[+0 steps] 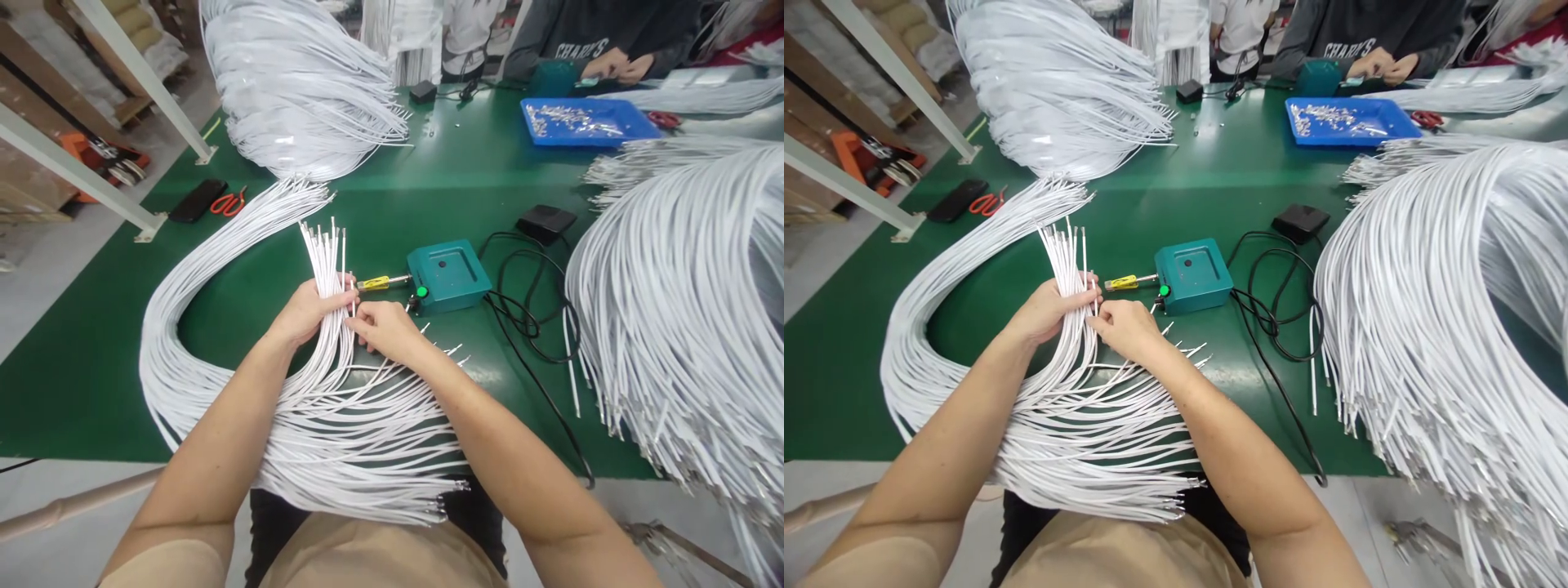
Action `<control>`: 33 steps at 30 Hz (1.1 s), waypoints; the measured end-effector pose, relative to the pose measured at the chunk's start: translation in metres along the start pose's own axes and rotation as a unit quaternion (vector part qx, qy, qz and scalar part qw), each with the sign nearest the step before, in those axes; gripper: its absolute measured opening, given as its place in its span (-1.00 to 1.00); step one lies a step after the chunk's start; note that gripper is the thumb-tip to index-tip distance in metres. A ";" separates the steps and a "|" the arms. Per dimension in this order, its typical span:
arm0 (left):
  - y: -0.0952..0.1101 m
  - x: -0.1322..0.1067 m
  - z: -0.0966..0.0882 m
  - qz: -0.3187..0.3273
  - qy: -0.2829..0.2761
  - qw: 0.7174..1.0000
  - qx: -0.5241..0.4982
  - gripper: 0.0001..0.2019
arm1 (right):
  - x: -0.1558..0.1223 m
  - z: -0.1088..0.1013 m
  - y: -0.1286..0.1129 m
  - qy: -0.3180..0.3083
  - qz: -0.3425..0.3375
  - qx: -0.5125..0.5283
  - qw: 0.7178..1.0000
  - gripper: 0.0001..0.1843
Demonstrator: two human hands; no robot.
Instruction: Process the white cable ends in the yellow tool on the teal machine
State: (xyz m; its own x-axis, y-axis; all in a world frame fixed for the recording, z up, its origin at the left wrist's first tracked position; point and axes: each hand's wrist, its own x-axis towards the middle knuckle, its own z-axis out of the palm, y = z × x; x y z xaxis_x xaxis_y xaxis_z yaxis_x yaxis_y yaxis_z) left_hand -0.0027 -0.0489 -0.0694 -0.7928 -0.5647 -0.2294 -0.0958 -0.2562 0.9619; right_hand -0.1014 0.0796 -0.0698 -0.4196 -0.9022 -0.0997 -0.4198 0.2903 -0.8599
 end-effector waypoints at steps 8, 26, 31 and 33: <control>-0.006 -0.001 0.008 0.069 -0.015 0.990 0.119 -0.62 | 0.012 -0.006 0.007 0.141 -0.011 0.258 0.956 -0.75; -0.005 -0.006 0.014 0.089 -0.067 0.987 0.113 -0.64 | 0.014 -0.007 0.004 0.017 0.092 0.511 0.854 -0.61; -0.006 -0.005 0.012 0.104 -0.051 0.982 0.151 -0.63 | 0.014 -0.007 0.008 -0.020 0.091 0.519 0.850 -0.65; -0.007 -0.005 0.010 0.097 -0.047 0.984 0.144 -0.63 | 0.013 -0.008 0.010 -0.038 0.085 0.537 0.839 -0.67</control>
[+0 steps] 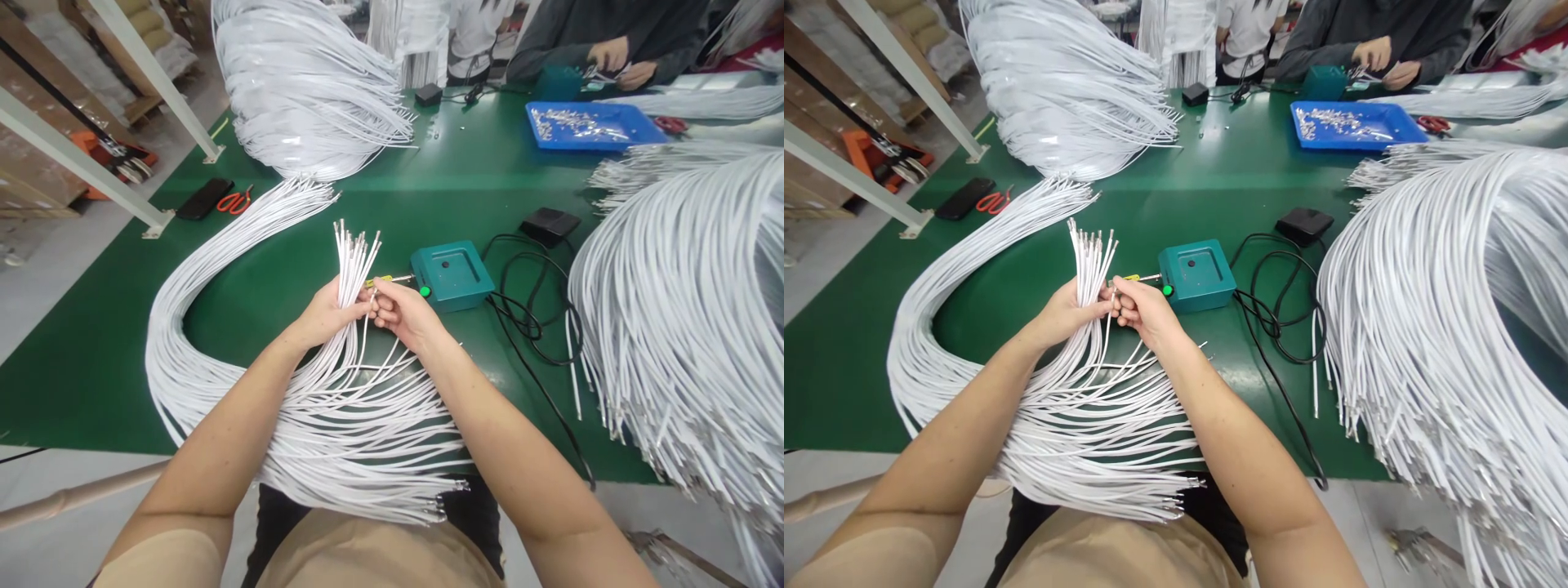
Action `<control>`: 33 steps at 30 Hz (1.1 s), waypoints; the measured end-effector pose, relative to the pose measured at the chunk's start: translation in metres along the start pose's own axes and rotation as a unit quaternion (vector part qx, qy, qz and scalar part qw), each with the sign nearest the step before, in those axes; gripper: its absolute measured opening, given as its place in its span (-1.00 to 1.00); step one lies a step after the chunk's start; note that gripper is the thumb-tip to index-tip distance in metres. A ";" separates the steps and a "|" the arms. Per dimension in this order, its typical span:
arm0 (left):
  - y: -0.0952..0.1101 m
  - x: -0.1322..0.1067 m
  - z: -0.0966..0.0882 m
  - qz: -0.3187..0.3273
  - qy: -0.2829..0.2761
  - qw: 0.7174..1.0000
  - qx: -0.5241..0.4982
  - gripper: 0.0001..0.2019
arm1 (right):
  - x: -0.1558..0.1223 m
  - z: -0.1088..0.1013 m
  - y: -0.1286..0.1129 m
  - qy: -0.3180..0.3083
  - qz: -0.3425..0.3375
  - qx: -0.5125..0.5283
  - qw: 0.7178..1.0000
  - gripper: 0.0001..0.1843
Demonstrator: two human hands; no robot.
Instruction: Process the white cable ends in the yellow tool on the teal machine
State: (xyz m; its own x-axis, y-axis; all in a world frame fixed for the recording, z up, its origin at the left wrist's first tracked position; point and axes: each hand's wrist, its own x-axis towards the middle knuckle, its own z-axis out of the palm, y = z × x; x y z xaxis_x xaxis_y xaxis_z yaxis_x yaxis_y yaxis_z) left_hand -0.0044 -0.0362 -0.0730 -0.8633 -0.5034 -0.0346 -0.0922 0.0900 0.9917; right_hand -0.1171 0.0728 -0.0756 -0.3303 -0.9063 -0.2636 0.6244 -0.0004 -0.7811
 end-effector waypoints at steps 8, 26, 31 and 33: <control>0.009 -0.003 0.001 -0.021 -0.019 0.998 -0.062 -0.52 | -0.002 0.007 0.003 0.100 -0.106 -0.125 0.981 -0.73; -0.002 0.009 -0.009 -0.121 -0.038 0.972 -0.198 -0.53 | -0.009 0.001 -0.016 0.117 -0.341 -0.789 0.497 -0.74; -0.008 0.012 -0.008 -0.095 0.027 0.985 -0.144 -0.52 | 0.010 -0.010 -0.038 0.080 -0.286 -0.833 0.466 -0.86; -0.010 0.012 -0.008 -0.081 0.040 0.989 -0.120 -0.53 | 0.016 -0.013 -0.042 0.042 -0.269 -0.847 0.457 -0.87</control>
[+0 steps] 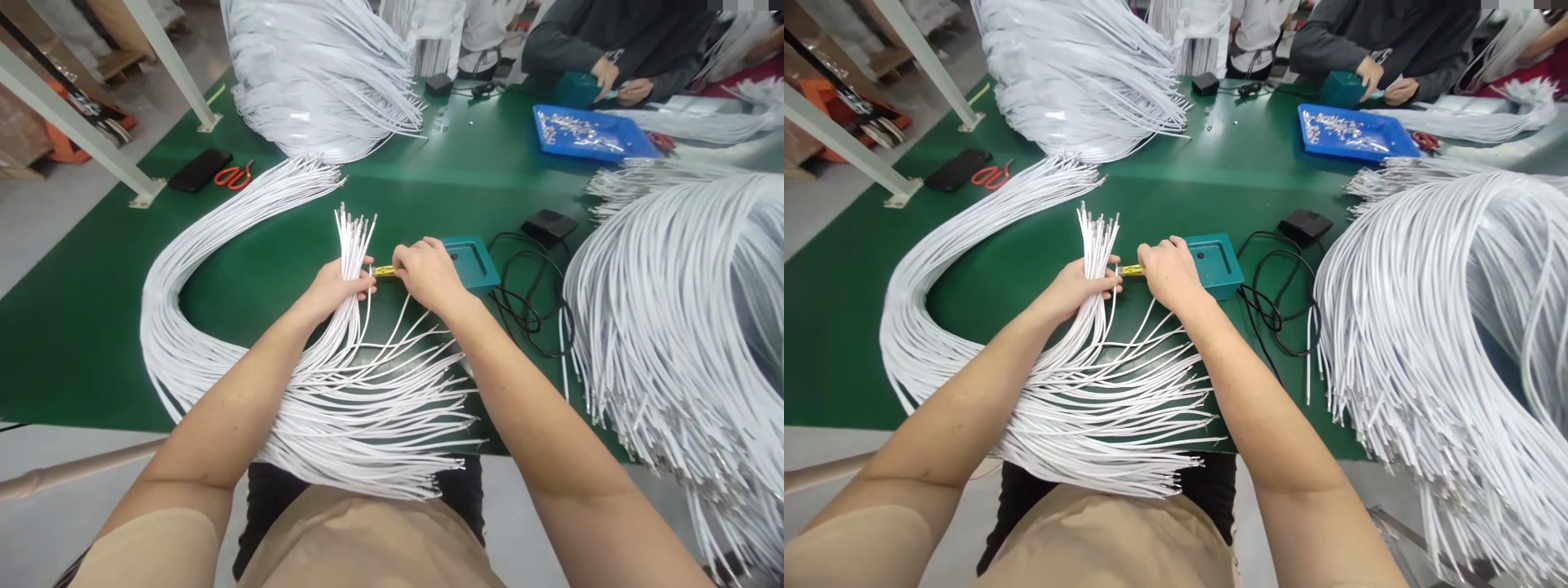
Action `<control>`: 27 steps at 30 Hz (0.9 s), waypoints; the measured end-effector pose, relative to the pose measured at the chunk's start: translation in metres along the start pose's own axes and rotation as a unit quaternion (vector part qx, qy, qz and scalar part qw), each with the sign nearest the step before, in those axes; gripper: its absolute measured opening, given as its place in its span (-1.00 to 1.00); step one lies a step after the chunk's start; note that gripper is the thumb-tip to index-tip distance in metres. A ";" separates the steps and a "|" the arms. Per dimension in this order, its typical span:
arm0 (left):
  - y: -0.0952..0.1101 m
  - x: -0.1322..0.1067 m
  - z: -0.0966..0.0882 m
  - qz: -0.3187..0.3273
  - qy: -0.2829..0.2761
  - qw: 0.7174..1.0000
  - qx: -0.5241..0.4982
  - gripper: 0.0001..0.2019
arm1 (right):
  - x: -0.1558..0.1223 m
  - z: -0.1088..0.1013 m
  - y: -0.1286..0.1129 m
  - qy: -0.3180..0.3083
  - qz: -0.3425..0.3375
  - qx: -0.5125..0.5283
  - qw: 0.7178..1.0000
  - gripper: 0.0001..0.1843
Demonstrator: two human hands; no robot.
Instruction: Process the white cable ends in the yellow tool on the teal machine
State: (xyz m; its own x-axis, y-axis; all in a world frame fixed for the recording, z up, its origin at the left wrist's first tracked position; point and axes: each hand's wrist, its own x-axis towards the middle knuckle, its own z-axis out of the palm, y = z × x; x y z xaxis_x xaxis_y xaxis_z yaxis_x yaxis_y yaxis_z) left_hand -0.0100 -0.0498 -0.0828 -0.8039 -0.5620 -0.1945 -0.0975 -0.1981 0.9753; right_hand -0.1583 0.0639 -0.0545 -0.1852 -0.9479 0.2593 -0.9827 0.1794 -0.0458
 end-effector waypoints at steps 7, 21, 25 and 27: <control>-0.004 0.002 -0.003 0.017 0.030 0.997 0.069 -0.54 | 0.009 0.001 -0.001 -0.052 0.013 0.003 0.999 -0.85; -0.011 0.009 -0.005 0.001 0.041 0.994 0.103 -0.54 | 0.015 0.000 -0.003 -0.072 0.026 -0.019 0.997 -0.82; -0.011 0.009 -0.003 0.004 0.040 0.994 0.104 -0.53 | 0.008 -0.004 -0.004 -0.040 0.023 -0.009 0.999 -0.84; -0.010 0.008 -0.002 0.001 0.038 0.996 0.086 -0.52 | 0.000 -0.004 -0.002 0.014 0.062 -0.025 0.998 -0.72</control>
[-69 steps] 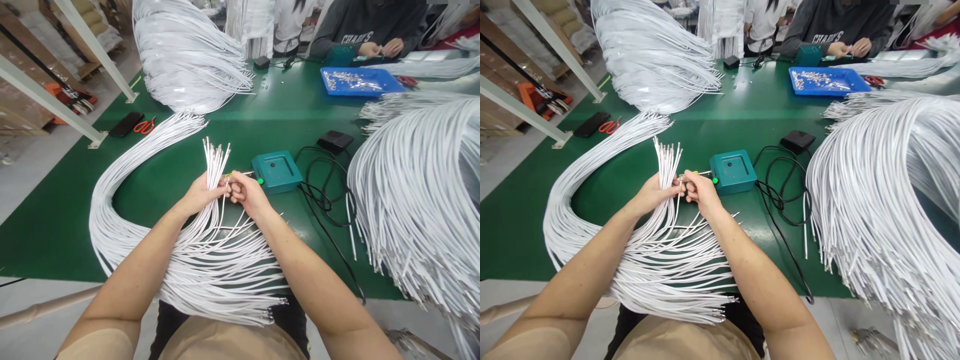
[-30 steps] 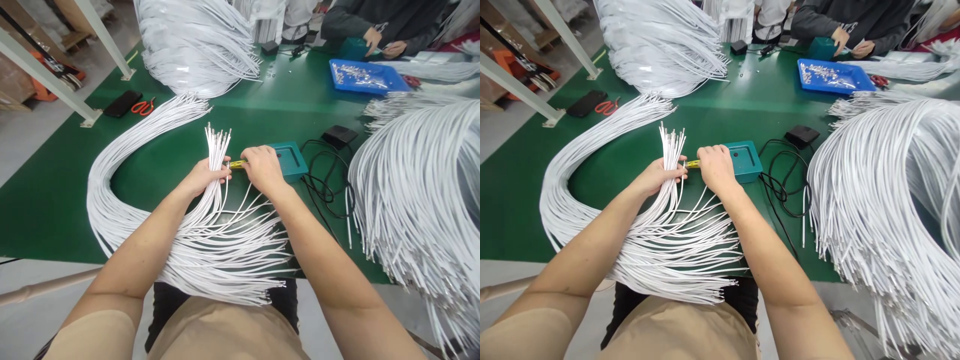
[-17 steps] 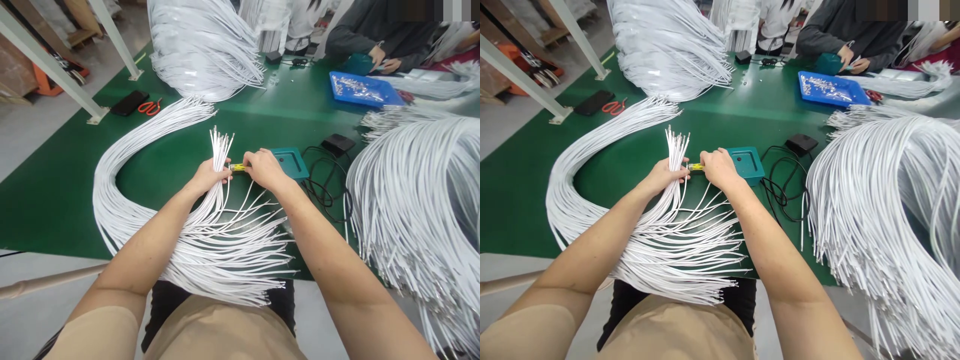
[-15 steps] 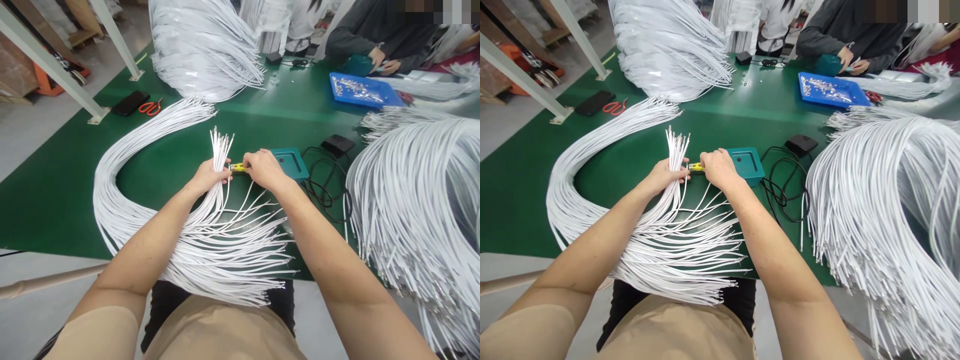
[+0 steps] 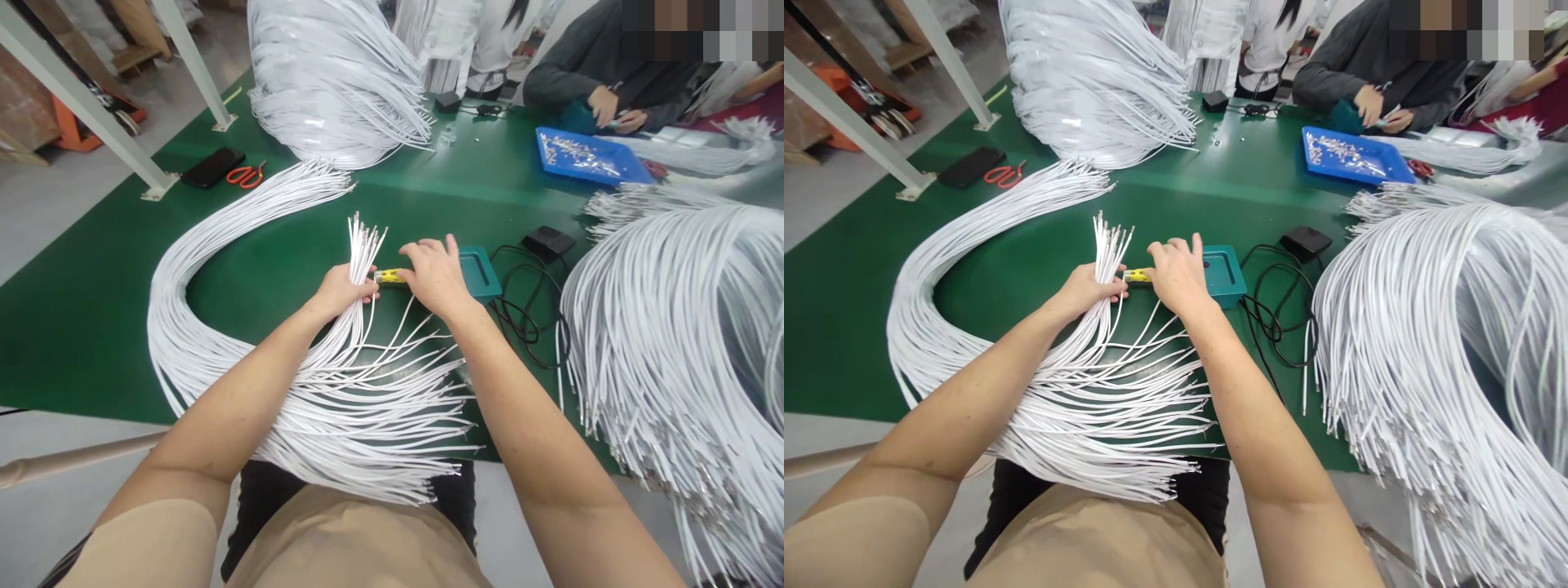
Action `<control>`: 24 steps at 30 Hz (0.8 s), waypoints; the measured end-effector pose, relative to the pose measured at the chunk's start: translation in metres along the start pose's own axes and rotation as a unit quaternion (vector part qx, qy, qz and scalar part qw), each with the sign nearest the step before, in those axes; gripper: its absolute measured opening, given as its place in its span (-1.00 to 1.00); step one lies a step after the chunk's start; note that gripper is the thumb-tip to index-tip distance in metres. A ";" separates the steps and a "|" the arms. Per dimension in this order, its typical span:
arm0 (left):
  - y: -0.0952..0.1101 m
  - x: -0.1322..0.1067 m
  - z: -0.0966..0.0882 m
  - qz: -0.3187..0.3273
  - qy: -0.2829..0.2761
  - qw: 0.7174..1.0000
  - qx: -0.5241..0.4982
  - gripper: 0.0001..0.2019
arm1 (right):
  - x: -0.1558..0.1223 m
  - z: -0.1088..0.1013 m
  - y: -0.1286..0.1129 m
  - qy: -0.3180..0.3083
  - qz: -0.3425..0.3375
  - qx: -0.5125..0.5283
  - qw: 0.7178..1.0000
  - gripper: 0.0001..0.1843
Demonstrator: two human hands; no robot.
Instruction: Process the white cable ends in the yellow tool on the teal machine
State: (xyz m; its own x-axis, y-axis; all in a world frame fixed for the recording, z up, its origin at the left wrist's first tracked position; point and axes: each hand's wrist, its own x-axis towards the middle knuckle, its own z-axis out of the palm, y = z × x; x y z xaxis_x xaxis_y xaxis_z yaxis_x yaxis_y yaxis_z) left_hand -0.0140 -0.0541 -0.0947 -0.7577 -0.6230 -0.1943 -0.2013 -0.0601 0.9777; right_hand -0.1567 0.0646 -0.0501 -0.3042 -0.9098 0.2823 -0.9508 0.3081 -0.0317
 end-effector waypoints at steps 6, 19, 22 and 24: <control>0.002 -0.001 -0.003 -0.013 -0.010 1.000 0.000 -0.52 | -0.013 0.012 0.014 0.062 0.135 -0.044 0.988 -0.51; 0.020 -0.018 -0.011 0.060 -0.010 0.994 -0.095 -0.47 | -0.048 -0.003 -0.078 0.038 -0.236 0.111 0.965 -0.67; 0.021 -0.019 -0.010 0.038 -0.020 0.991 -0.123 -0.48 | -0.053 -0.004 -0.084 -0.016 -0.230 0.076 0.970 -0.71; 0.022 -0.019 -0.010 0.014 -0.014 0.990 -0.142 -0.55 | -0.058 -0.010 -0.086 -0.098 -0.187 0.075 0.974 -0.78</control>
State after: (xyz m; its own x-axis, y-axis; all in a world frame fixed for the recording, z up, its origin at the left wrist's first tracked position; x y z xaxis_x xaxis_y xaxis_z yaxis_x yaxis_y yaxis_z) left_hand 0.0020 -0.0514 -0.0685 -0.7778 -0.6062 -0.1660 -0.0015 -0.2624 0.9650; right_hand -0.0564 0.0939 -0.0543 0.0745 -0.9909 0.1122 -0.9906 -0.0865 -0.1063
